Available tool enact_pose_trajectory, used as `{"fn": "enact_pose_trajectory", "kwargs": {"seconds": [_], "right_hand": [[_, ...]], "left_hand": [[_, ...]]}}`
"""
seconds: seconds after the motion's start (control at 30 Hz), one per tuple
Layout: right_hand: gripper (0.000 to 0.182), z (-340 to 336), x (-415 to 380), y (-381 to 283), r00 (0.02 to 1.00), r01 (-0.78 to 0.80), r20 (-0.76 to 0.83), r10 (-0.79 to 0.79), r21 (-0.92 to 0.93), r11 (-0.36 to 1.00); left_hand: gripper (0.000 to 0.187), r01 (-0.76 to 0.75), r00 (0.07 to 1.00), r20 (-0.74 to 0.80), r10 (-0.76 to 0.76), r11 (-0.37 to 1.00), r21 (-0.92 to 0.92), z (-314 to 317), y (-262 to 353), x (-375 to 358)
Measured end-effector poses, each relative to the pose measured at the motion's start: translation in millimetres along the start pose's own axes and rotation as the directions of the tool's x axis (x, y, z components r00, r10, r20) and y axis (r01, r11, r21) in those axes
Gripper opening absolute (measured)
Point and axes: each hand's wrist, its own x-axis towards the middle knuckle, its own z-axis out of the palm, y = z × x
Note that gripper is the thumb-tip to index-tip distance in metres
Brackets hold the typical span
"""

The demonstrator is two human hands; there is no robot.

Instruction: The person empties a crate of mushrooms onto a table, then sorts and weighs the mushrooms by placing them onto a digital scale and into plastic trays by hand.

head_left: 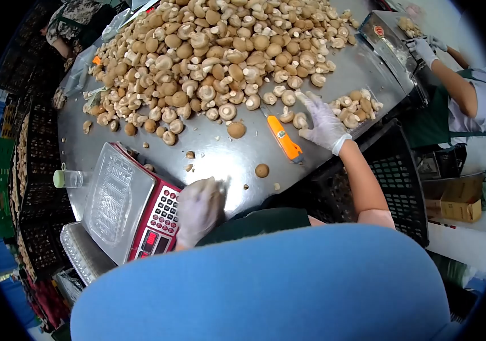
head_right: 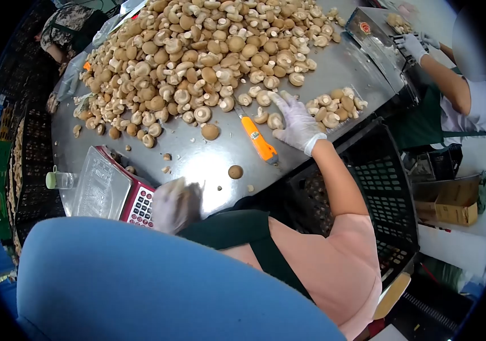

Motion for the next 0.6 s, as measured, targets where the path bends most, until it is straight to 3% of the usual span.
{"fn": "enact_pose_trajectory", "kwargs": {"seconds": [0.03, 0.07, 0.1, 0.17, 0.2, 0.27, 0.33, 0.47, 0.53, 0.6], "right_hand": [[0.092, -4.0, 2.3, -3.9, 0.998, 0.002, 0.064, -0.001, -0.008, 1.000], [0.096, -6.2, 5.6, -6.3, 0.992, 0.006, 0.127, -0.004, -0.015, 1.000], [0.098, -4.8, 11.1, -5.2, 0.988, 0.021, 0.155, -0.013, -0.049, 0.999], [0.097, -9.9, 21.3, -15.0, 0.972, 0.053, 0.233, -0.034, -0.074, 0.996], [0.097, -11.4, 27.4, -20.5, 0.950, 0.086, 0.308, -0.053, -0.094, 0.992], [0.095, -3.1, 38.6, -24.1, 0.938, 0.120, 0.339, -0.067, -0.136, 0.984], [0.091, 5.4, 46.5, -26.9, 0.955, 0.106, 0.293, -0.043, -0.202, 0.974], [0.085, 15.4, 48.4, -12.3, 0.991, 0.047, 0.130, -0.033, -0.101, 0.994], [0.080, 19.9, 46.8, -13.4, 0.990, 0.079, 0.121, -0.069, -0.082, 0.993], [0.075, 16.9, 48.7, -22.8, 0.986, 0.093, 0.151, -0.064, -0.193, 0.977]], "left_hand": [[0.039, -0.058, 0.998, -0.028, 0.057, 0.998, -0.038, 5.6, 13.8, 26.3], [0.035, 0.014, 0.991, 0.133, 0.012, 0.981, -0.193, 7.3, 32.6, 52.1], [0.034, -0.151, 0.988, -0.021, 0.150, 0.952, -0.267, 24.9, 36.6, 61.9], [0.035, -0.147, 0.960, 0.177, 0.219, 0.926, -0.348, 57.0, 42.6, 73.1], [0.035, -0.150, 0.960, 0.173, 0.220, 0.927, -0.344, 73.9, 41.6, 69.6], [0.034, -0.370, 0.914, 0.106, 0.392, 0.912, -0.178, 94.4, 40.8, 63.7], [0.032, -0.334, 0.925, 0.113, 0.363, 0.918, -0.216, 97.2, 33.0, 63.5], [0.028, -0.190, 0.977, 0.060, 0.206, 0.960, -0.205, 90.6, 12.0, 58.7], [0.032, -0.039, 0.999, 0.006, 0.042, 0.976, -0.216, 77.8, 6.0, 65.1], [0.035, 0.077, 0.995, -0.052, -0.082, 0.992, -0.100, 69.4, 0.7, 76.3]]}}
